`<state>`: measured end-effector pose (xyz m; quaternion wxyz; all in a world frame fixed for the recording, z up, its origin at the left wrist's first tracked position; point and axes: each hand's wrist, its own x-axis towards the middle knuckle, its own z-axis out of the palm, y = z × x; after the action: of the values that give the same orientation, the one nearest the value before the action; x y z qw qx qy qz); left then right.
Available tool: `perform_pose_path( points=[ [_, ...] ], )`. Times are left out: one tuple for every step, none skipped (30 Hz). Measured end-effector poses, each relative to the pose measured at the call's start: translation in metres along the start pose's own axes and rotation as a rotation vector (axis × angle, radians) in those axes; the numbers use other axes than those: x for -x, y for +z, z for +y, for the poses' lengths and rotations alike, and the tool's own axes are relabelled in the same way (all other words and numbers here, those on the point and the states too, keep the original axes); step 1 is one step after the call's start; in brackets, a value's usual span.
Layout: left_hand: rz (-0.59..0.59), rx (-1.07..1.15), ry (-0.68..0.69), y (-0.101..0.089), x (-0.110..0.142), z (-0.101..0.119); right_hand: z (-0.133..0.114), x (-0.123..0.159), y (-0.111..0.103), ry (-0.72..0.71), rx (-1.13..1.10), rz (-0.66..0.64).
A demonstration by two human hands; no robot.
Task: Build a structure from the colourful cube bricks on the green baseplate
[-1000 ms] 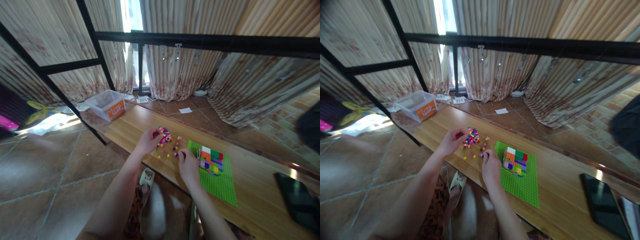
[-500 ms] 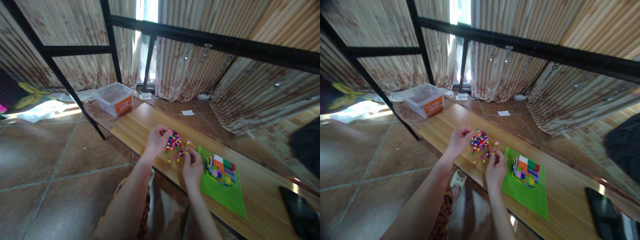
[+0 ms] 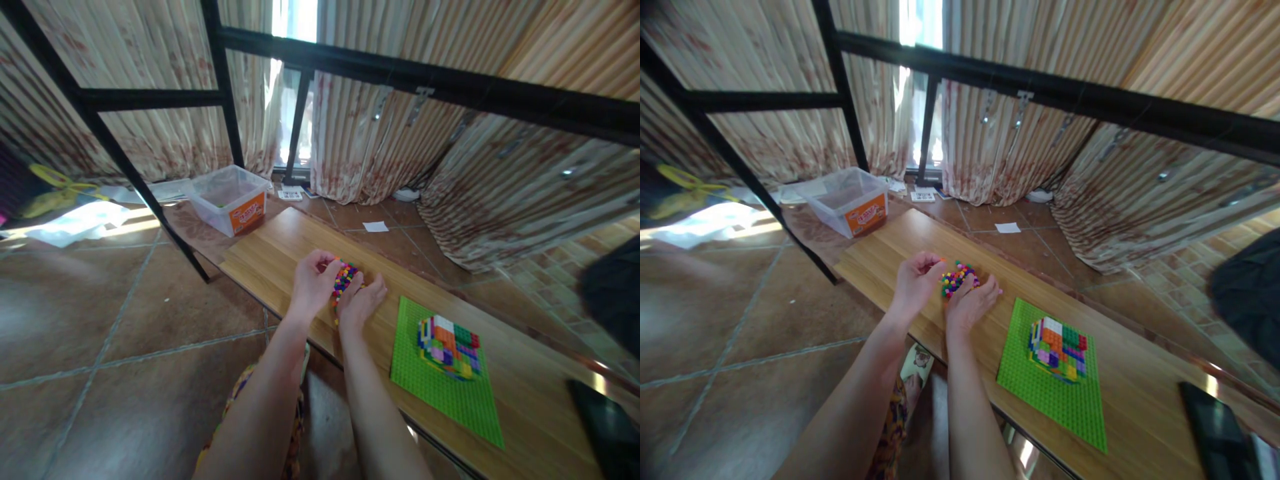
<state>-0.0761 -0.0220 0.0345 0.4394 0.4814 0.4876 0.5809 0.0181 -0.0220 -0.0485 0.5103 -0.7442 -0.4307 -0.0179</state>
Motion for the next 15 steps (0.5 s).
perform_pose_path(
  points=[
    [-0.002,0.004,0.003,0.000,0.000,0.000,0.001,-0.004,0.001,-0.005,-0.019,0.018],
    [-0.006,0.008,0.005,0.000,0.000,0.000,0.004,-0.008,0.000,-0.015,-0.040,0.036],
    [-0.010,0.011,0.003,0.001,0.000,0.000,0.009,-0.013,-0.002,-0.023,-0.060,0.056],
    [-0.014,0.015,0.000,0.001,0.000,0.000,0.015,-0.018,-0.005,-0.035,-0.077,0.064],
    [-0.016,0.019,-0.004,0.001,0.000,0.001,0.022,-0.025,-0.009,-0.037,-0.085,0.073],
    [-0.016,0.022,-0.008,0.001,0.000,0.001,0.030,-0.032,-0.013,-0.019,-0.096,0.072],
    [-0.014,0.027,-0.010,0.001,0.000,0.002,0.038,-0.040,-0.016,0.012,-0.118,0.043],
    [-0.012,0.032,-0.011,0.001,-0.001,0.002,0.045,-0.047,-0.019,0.032,-0.142,-0.024],
    [-0.010,0.039,-0.012,0.000,-0.001,0.002,0.051,-0.054,-0.021,0.037,-0.150,-0.060],
    [-0.009,0.046,-0.014,0.000,-0.001,0.003,0.055,-0.059,-0.021,0.032,-0.156,-0.093],
    [-0.008,0.053,-0.018,-0.001,-0.001,0.003,0.058,-0.063,-0.021,0.021,-0.165,-0.138],
    [-0.007,0.060,-0.022,-0.001,-0.001,0.003,0.059,-0.064,-0.020,0.006,-0.173,-0.178],
    [-0.003,0.067,-0.024,-0.002,-0.002,0.003,0.058,-0.063,-0.018,-0.013,-0.181,-0.222],
    [0.001,0.071,-0.023,-0.003,-0.002,0.003,0.057,-0.061,-0.016,-0.030,-0.198,-0.267],
    [0.009,0.074,-0.019,-0.003,-0.002,0.002,0.055,-0.057,-0.014,-0.047,-0.228,-0.318]
  ],
)
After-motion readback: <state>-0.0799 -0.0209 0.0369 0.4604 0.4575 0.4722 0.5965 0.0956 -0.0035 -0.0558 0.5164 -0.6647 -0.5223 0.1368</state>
